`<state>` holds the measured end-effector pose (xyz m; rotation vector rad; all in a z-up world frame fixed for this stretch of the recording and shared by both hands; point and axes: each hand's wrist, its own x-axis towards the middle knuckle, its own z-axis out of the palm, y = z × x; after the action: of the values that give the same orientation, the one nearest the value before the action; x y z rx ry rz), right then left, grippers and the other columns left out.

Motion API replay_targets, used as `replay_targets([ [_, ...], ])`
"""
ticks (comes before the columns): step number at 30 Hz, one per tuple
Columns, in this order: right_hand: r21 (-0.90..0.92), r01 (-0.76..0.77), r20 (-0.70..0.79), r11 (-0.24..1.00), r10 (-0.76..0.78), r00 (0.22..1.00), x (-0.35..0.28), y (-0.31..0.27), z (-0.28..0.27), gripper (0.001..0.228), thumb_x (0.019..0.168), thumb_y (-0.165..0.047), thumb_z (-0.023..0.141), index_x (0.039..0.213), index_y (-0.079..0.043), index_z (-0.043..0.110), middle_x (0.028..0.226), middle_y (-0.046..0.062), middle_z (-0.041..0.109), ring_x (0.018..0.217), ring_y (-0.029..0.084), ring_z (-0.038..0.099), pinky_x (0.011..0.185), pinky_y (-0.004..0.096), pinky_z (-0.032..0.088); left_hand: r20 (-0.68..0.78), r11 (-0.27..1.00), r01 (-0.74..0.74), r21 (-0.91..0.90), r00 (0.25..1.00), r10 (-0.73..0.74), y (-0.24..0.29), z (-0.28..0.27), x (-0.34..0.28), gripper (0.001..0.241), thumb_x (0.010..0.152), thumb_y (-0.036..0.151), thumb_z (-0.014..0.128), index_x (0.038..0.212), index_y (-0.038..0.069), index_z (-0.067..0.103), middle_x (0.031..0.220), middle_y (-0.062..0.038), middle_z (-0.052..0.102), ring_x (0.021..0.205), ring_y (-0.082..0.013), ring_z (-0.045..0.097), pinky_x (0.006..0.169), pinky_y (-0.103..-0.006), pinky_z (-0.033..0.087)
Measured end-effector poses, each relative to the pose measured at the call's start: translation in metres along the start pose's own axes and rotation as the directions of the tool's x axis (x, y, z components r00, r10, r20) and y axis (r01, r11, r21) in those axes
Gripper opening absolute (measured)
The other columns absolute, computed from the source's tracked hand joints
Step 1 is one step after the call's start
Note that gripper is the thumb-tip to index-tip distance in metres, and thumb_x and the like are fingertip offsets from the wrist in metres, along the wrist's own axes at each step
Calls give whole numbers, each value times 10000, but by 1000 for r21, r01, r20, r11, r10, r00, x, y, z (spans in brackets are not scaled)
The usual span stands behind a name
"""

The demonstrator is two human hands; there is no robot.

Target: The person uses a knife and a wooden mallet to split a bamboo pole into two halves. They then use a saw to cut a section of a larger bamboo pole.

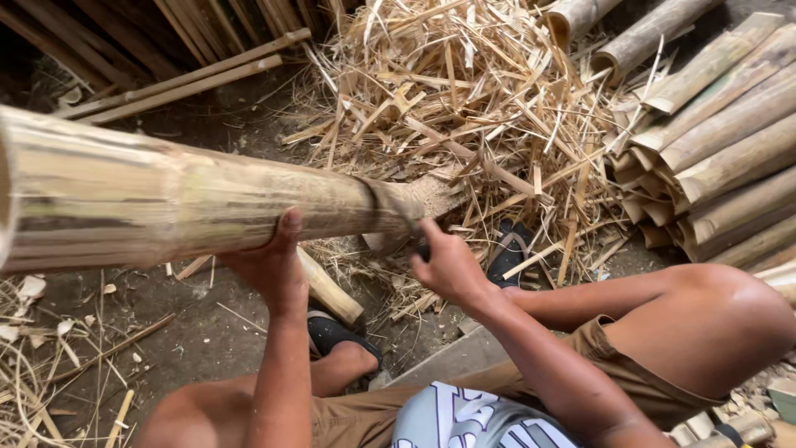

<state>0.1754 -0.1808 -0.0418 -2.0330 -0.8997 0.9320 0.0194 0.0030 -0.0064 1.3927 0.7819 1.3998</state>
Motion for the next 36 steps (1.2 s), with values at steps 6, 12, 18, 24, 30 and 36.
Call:
replay_targets([
  [6,-158,91,-63,983,-102,993,12,24,15,414,799,-59,647,1199,-29,544,697,219,678,655,341,738,579,445,578,123,990,119,-78,986,-109,-10,-30,7,862,812,273,925,1444,9,402,1371,-99,508,1257,-209,545,1210,-371,473],
  [12,-191,-33,-63,981,21,998,19,42,5,249,901,-98,689,1064,15,537,704,238,676,609,395,686,604,508,526,93,991,102,-83,991,-94,-24,-44,-3,849,816,197,918,1459,25,389,1385,-70,515,1258,-181,543,1186,-338,449],
  [18,-225,333,-80,916,-358,930,-13,48,31,204,856,-60,680,1004,-21,546,691,177,682,531,294,662,524,433,537,89,988,151,-12,985,-149,-20,-45,-3,832,810,264,922,1441,-10,453,1349,-88,538,1221,-196,561,1155,-332,470],
  [24,-238,-268,-32,933,269,963,56,118,26,190,906,-78,616,1080,-31,555,732,187,687,562,289,677,517,450,567,135,996,84,-17,988,-81,-4,-41,5,880,851,383,901,1468,17,392,1352,-92,484,1235,-241,549,1210,-420,509],
  [30,-166,278,-100,946,-297,950,6,39,36,286,847,-96,704,1040,-3,514,732,204,679,632,353,693,569,458,549,-14,999,50,0,999,-50,-11,-35,-4,1003,830,392,929,1515,6,306,1440,-125,443,1318,-248,500,1227,-416,441],
  [36,18,-229,9,973,229,974,39,56,25,180,937,-93,582,1105,-65,522,809,158,700,587,338,685,488,474,572,-96,997,62,-38,993,-65,-22,-56,-19,1018,792,329,953,1501,-15,308,1464,-126,431,1363,-255,475,1265,-414,391],
])
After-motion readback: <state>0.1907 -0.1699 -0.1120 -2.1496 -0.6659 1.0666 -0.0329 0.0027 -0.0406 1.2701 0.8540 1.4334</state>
